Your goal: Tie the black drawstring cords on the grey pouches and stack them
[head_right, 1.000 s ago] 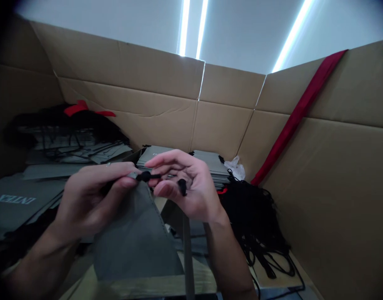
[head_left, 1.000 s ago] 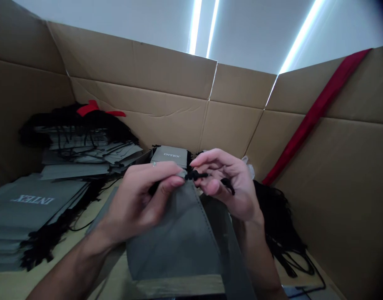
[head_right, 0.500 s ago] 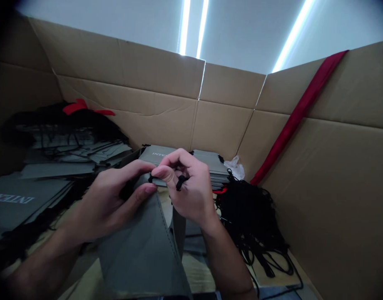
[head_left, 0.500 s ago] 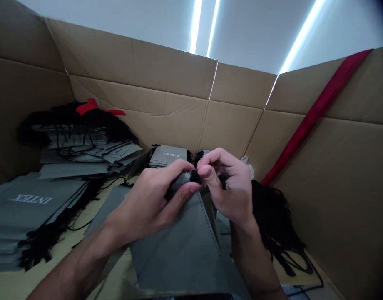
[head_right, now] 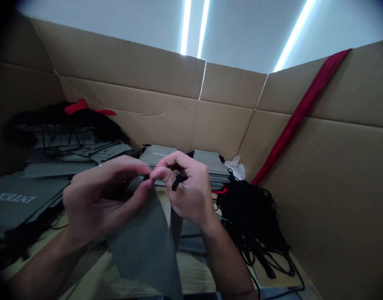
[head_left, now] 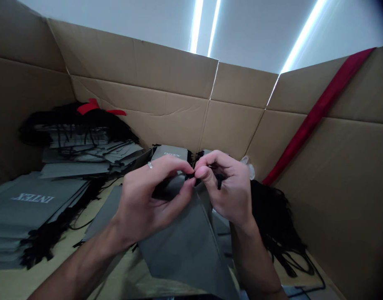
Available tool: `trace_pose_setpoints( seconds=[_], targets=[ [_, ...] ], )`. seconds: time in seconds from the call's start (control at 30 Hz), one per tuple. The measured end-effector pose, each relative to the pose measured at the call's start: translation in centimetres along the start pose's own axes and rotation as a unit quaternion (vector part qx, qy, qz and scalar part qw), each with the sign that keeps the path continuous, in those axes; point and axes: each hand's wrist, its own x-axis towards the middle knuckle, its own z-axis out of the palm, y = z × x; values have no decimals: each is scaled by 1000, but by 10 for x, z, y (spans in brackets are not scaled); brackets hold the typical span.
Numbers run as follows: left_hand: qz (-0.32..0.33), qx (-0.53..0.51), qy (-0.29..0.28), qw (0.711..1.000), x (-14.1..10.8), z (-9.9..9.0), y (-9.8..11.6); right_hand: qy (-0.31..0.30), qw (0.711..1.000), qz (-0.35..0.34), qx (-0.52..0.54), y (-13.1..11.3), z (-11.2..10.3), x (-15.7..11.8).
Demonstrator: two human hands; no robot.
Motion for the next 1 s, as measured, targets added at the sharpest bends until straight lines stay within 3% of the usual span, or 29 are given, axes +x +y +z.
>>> trace_pose_setpoints(
  seconds=[0.17,0.37,0.6,0.7,0.87,1.0],
  targets=[
    [30,11,12,999,1,-3,2,-22,998,-32,-40,2,0,-7],
    [9,23,-3,1000,2,-7,2,-23,998,-35,-43,1,2,-8],
    [-71,-16,-153,986,11,-16,-4,-12,1000,4,-20,-3,-9,0],
    [-69,-15,-154,986,12,-18,-6,-28,999,21,-5,-2,-15,1],
    [-65,-16,-146,987,11,-17,-5,-124,991,13,54,0,-19,3],
    [-75,-10,-176,981,13,-18,-5,-122,991,28,51,1,-17,4]
  ],
)
